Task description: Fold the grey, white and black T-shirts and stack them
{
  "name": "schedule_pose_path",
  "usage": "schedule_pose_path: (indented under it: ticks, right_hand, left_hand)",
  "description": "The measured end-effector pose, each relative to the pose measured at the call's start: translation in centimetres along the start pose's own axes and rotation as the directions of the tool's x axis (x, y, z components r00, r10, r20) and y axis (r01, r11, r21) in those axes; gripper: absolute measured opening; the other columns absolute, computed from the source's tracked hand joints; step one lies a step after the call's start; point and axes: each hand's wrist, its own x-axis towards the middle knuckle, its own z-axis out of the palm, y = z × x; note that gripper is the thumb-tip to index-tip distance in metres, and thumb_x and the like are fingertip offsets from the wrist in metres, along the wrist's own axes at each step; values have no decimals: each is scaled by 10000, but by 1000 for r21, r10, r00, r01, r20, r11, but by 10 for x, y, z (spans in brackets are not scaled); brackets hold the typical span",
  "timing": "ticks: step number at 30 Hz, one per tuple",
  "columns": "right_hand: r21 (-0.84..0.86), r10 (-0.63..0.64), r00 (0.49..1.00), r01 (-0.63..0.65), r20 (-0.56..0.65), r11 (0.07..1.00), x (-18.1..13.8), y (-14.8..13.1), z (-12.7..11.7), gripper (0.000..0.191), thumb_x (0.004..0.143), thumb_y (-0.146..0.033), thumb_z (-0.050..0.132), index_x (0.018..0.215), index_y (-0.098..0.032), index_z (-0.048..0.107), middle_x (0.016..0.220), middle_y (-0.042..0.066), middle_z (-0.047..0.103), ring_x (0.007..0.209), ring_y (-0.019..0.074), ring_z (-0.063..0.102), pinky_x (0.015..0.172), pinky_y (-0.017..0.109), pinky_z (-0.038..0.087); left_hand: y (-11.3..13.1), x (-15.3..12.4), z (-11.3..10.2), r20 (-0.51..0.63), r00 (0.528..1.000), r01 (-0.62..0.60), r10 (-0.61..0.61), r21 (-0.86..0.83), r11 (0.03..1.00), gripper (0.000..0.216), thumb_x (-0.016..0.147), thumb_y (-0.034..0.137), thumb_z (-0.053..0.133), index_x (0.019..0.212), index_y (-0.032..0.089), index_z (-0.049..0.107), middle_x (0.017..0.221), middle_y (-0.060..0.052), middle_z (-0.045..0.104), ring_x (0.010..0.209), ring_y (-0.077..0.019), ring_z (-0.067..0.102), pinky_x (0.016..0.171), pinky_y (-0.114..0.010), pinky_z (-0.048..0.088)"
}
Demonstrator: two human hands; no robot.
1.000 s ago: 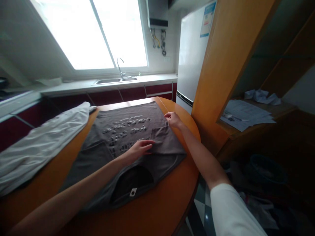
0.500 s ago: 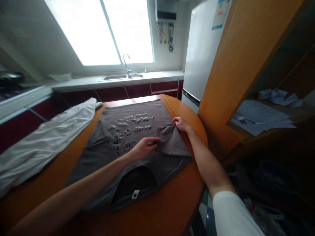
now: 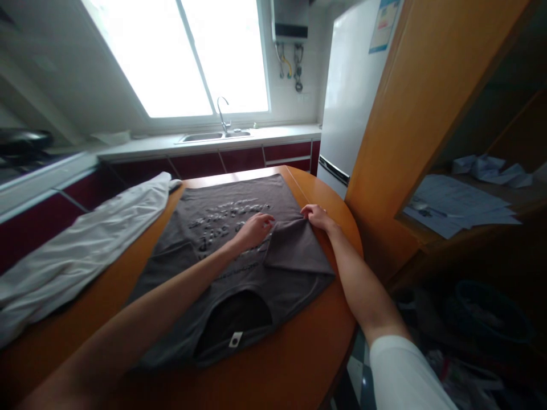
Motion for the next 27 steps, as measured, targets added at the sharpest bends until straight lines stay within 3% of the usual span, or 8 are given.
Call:
schedule_pose_path:
  ticks: [4,8,12,18,22,27]
  right_hand:
    - [0,-2,1000,2,-5,1000,-2,-2,0,310,780,-115,520,975,-203,745,870,5,760,857,171,665,910,301,491]
    - [-1,13,1000,-13,3,1000,-1,-1,0,320,814,-96,502,987,-211,746,880,0,761,870,170,674,919,307,483]
    - [-13,24,1000,-24,13,1000,0,-4,-2,217,880,-174,556,950,-236,751,916,1,768,932,189,676,978,355,450]
    - [-82,9,999,-6,32,997,-6,-12,-3,156,851,-387,731,909,-243,754,936,18,767,924,203,675,965,386,433]
    - [-139,-6,1000,7,8,990,-7,-12,2,124,830,-352,761,878,-238,752,871,8,755,866,190,665,950,394,416]
    - [-220,-21,999,15,-27,975,-5,-11,5,171,877,-394,710,847,-229,741,874,29,752,894,214,660,944,399,412]
  left_hand:
    - [5,45,19,102,993,59,-62,31,998,214,897,307,650,1002,166,772,1013,-127,720,1002,-274,658,919,-340,480]
    - [3,67,30,158,985,61,-67,40,997,148,782,295,768,840,160,749,917,-114,722,941,-286,660,843,-329,485]
    - [-2,75,29,115,992,54,-58,41,998,165,886,295,658,959,156,710,998,-110,712,967,-252,643,872,-317,473]
    - [-7,65,28,76,993,83,-89,77,994,319,847,324,724,1106,148,670,1147,-152,655,1077,-293,610,960,-384,459]
    - [-28,58,-7,-68,994,80,-79,7,997,315,918,319,604,1180,152,655,1105,-119,680,1022,-239,634,953,-348,473]
    - [-82,13,-85,-135,982,127,-133,-52,991,359,896,370,552,1161,161,674,1045,-88,725,850,-198,658,811,-311,517]
